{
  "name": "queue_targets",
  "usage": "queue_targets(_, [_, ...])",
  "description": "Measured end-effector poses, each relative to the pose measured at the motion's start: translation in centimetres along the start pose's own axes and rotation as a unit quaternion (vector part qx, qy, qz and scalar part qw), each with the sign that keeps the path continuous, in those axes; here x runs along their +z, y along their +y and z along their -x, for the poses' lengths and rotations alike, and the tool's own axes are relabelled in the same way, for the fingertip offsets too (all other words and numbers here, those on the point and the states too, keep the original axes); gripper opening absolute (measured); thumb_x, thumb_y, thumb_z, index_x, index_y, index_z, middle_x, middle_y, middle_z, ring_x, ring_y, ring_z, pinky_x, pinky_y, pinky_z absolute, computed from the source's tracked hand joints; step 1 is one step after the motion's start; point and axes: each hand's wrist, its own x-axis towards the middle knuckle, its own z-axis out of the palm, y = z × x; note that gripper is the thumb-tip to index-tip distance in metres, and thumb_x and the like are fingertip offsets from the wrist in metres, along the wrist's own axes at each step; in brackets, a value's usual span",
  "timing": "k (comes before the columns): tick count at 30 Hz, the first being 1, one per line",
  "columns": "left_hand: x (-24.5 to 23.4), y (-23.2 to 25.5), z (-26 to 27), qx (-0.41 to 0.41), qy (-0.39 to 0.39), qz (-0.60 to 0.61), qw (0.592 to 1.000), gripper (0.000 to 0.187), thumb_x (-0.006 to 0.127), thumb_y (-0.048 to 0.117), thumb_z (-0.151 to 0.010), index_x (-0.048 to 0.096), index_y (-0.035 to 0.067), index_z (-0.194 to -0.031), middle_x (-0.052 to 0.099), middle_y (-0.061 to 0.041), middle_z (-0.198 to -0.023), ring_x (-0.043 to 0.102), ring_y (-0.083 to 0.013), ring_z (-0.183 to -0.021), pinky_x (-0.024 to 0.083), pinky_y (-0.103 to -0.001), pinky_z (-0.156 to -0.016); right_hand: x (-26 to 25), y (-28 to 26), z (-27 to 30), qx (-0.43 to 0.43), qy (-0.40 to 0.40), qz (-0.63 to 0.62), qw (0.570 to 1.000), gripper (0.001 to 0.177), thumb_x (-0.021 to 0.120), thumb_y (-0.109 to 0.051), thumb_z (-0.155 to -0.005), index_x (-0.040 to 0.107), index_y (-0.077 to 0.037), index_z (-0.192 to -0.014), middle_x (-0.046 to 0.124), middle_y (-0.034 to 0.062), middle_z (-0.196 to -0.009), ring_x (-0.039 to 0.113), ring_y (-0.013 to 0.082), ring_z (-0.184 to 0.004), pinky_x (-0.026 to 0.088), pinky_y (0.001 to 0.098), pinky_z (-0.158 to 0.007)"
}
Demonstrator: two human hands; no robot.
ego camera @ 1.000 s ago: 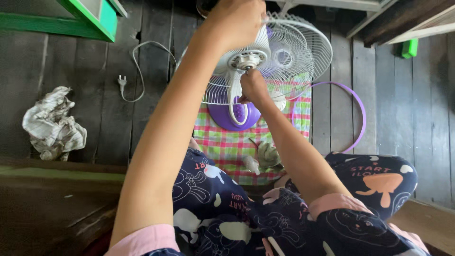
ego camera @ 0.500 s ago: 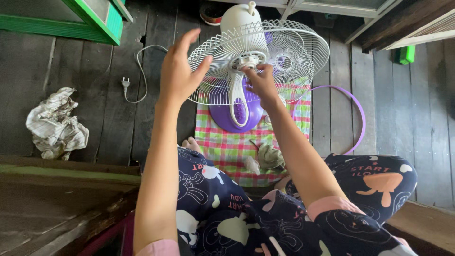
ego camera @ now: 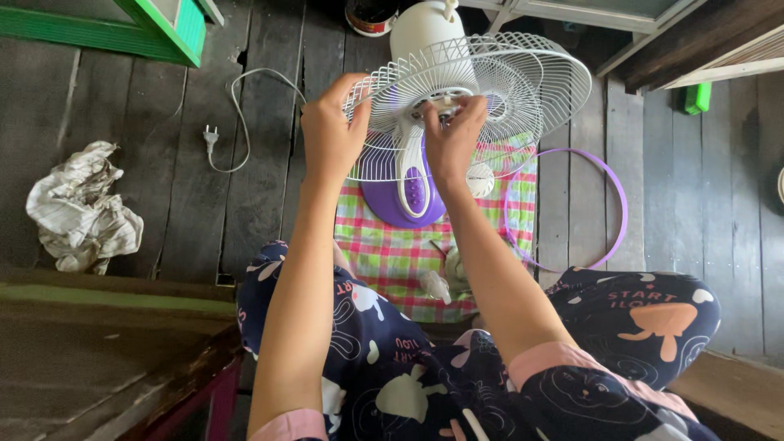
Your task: The person assembles a purple and white table fan on a checkered cloth. They attach the front grille, insert the fan blades, secure the central cap, and fasten the rear grille using a screwdriver.
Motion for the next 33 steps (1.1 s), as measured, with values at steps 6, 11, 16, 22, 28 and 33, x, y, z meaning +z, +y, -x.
queue_targets(6, [0.1,0.1,0.4,-0.025,0.005,-0.021,0.999,0.013,0.071,0.005,-0.097,0.070,0.006,-0.110,0.076,-0.015,-0.099,0.076,-0.0332,-0.092,0.058,-0.038,-0.073,0.2,-0.7,1.4,-0.051,0.024,0.025,0.998,0.056,0.084,-0.014,-0.087,0.042,0.001,-0.121,0.045,0.0198,-0.116,0.051,0.0349,-0.106,0.047,0.0435,-0.088])
queue_targets(11, [0.1,0.3,0.5,-0.015,0.013,-0.019,1.000,0.018,0.070,0.003,-0.093,0.069,0.007,-0.111,0.075,-0.015,-0.100,0.076,-0.0333,-0.095,0.059,-0.038,-0.075,0.2,-1.2,1.7,-0.077,0.069,0.032,0.994,0.050,0.086,-0.008,-0.085,0.048,-0.003,-0.116,0.045,0.0177,-0.116,0.053,0.0339,-0.106,0.047,0.0444,-0.090])
queue_targets(16, [0.1,0.4,0.7,-0.011,0.013,-0.013,1.000,0.020,0.069,0.002,-0.091,0.069,0.007,-0.111,0.076,-0.014,-0.101,0.076,-0.0328,-0.096,0.059,-0.038,-0.077,-0.2,-1.7,0.8,-0.043,0.052,0.016,0.998,0.050,0.085,-0.009,-0.080,0.047,-0.004,-0.112,0.045,0.0159,-0.113,0.054,0.0314,-0.101,0.051,0.0414,-0.086])
queue_targets(22, [0.2,0.8,0.6,-0.036,0.016,-0.033,0.999,0.011,0.071,0.005,-0.097,0.071,0.007,-0.108,0.075,-0.015,-0.094,0.075,-0.0334,-0.088,0.057,-0.038,-0.072,-1.7,-2.4,0.0,-0.056,0.025,0.053,0.997,0.046,0.088,-0.015,-0.075,0.053,-0.006,-0.103,0.053,0.0092,-0.101,0.060,0.0253,-0.080,0.053,0.0405,-0.072])
queue_targets(28, [0.3,0.8,0.5,0.009,0.026,-0.024,0.999,0.011,0.071,0.005,-0.097,0.070,0.005,-0.108,0.075,-0.015,-0.094,0.077,-0.0321,-0.089,0.058,-0.037,-0.072,-1.5,-2.3,-0.3,-0.010,0.055,0.040,0.998,0.041,0.086,-0.019,-0.072,0.053,-0.005,-0.091,0.058,0.0071,-0.095,0.063,0.0202,-0.071,0.055,0.0367,-0.065])
queue_targets(33, [0.4,0.2,0.5,0.005,0.018,-0.021,1.000,0.010,0.071,0.005,-0.097,0.070,0.006,-0.107,0.075,-0.015,-0.094,0.078,-0.0305,-0.087,0.058,-0.036,-0.070,-0.9,-1.5,-0.5,0.013,0.072,0.007,0.997,0.041,0.088,-0.020,-0.073,0.053,-0.005,-0.088,0.060,0.0067,-0.094,0.065,0.0185,-0.074,0.057,0.0347,-0.068])
